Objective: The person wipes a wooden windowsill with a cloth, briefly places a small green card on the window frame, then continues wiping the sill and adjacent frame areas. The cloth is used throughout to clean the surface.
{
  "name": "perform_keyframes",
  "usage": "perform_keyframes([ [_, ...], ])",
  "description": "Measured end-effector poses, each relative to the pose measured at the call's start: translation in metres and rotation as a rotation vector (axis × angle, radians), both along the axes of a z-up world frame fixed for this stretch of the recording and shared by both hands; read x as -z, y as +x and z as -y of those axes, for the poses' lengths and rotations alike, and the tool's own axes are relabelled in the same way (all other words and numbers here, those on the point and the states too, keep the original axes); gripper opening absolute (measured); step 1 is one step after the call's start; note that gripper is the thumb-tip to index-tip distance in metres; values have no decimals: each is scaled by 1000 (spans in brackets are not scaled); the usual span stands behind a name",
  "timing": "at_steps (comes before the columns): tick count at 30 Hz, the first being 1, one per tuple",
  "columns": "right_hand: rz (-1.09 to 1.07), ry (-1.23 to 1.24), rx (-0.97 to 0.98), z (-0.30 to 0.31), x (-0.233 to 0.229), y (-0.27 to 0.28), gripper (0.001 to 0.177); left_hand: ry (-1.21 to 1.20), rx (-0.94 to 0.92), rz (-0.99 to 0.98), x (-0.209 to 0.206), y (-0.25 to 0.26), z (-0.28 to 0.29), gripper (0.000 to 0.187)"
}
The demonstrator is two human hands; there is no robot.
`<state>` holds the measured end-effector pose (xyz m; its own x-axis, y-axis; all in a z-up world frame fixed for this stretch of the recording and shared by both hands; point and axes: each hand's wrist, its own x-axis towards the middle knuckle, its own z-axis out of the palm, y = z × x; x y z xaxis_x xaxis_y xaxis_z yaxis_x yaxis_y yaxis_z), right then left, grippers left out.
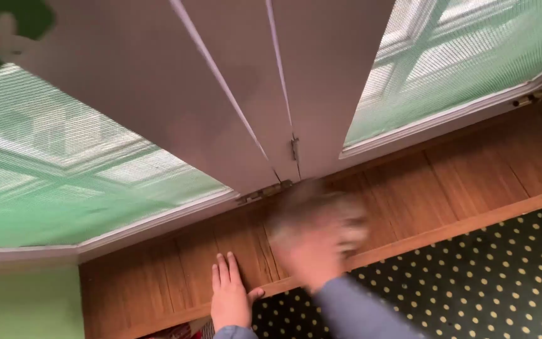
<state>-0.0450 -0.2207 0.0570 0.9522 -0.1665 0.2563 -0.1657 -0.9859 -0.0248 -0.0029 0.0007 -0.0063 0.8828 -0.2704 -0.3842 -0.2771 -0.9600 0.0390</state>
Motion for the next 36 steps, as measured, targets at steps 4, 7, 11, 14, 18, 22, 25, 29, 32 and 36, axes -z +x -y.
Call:
perform_keyframes([
  [4,-224,642,-218,-55,-22,34,46,98,445,360,46,4,-25,103],
  [7,192,600,-472,5,-57,39,34,-32,-46,-99,-7,7,-3,137],
  [11,-182,410,-142,129,-19,-2,37,6,-103,-136,-33,6,11,137],
  [14,-202,266,171,217,6,-42,34,57,-124,-181,-50,6,17,135],
  [18,-147,487,798,285,33,-73,57,82,-124,-202,-58,6,21,134],
  [22,-62,149,888,212,88,-28,47,78,-142,-231,-60,5,25,133],
  [25,-44,-1,819,95,58,6,57,104,-117,-209,-56,6,24,135],
  [29,-320,259,198,-26,7,52,33,73,-105,-177,-42,7,14,136],
  [32,-325,518,-76,-23,0,59,37,48,-91,-153,-27,4,13,138],
  [36,-436,489,-63,55,-57,26,35,43,-143,-260,-53,6,18,134],
])
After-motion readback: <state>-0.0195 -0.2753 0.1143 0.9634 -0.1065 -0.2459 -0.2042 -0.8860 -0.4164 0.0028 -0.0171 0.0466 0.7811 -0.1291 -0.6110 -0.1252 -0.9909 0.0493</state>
